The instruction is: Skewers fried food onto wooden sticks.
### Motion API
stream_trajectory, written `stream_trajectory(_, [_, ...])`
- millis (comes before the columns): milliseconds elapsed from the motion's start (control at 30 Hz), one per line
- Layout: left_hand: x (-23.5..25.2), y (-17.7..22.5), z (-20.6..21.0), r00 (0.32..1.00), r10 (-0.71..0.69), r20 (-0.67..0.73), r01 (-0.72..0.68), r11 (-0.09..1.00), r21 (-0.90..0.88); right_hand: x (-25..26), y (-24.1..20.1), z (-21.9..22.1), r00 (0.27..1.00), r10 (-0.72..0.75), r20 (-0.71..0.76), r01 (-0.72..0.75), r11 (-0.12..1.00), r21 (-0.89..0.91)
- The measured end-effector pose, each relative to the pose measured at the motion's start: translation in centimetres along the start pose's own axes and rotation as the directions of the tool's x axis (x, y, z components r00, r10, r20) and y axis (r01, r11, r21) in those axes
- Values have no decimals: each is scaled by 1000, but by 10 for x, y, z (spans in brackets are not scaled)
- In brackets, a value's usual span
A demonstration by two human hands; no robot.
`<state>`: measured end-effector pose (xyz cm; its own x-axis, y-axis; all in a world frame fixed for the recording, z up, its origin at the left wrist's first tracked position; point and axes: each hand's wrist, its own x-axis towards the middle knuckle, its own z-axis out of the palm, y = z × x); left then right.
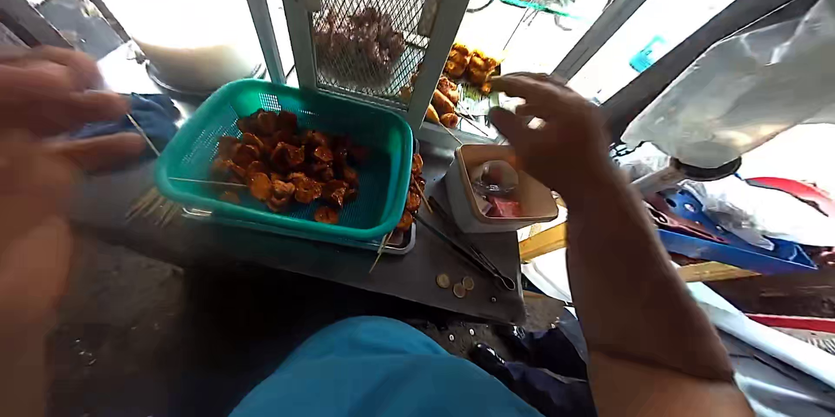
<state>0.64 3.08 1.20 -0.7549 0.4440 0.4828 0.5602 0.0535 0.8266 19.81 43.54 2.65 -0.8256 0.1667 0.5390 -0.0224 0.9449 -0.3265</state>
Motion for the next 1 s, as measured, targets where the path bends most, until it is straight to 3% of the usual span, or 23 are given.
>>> stream_trajectory(33, [9,4,19,998,48,31,-49,998,29,19,11,19,995,23,97,-20,999,-35])
stream_trajectory(100, [18,-20,38,926,300,229,-352,904,241,51,32,58,984,-11,180,35,991,-129])
stream_trajectory(167, [25,-49,66,881,323,344,-447,808,385,83,46,84,968,-40,249,111,954,-277])
stream_trajectory(267, [23,-101,90,905,170,390,-358,799,483,123,68,107,940,-64,335,186,918,-349])
stream_trajectory(333, [13,-133,83,912,139,386,-344,771,536,134,81,109,953,-145,264,207,953,-222])
stream_trajectory(433, [-11,-168,40,942,72,328,-261,771,581,129,99,97,960,61,274,-28,992,-125])
stream_trajectory(467, [-20,-175,22,960,28,280,-198,773,603,122,110,97,928,172,329,-120,977,-174])
stream_trajectory(567, [-39,-186,-24,990,-94,108,8,788,615,96,150,123,709,493,504,-295,856,-424])
stream_trajectory(633, [-45,-190,-42,993,-118,16,86,805,588,82,158,144,594,634,495,-365,761,-537])
stream_trajectory(733, [-36,-191,-51,996,-86,-8,74,809,583,80,161,169,514,743,428,-450,659,-603])
stream_trajectory(833, [-18,-188,-44,1000,10,14,-16,803,595,88,165,179,498,747,442,-434,655,-619])
stream_trajectory(1000, [10,-196,-35,994,109,9,-95,824,558,97,186,165,574,724,383,-504,681,-532])
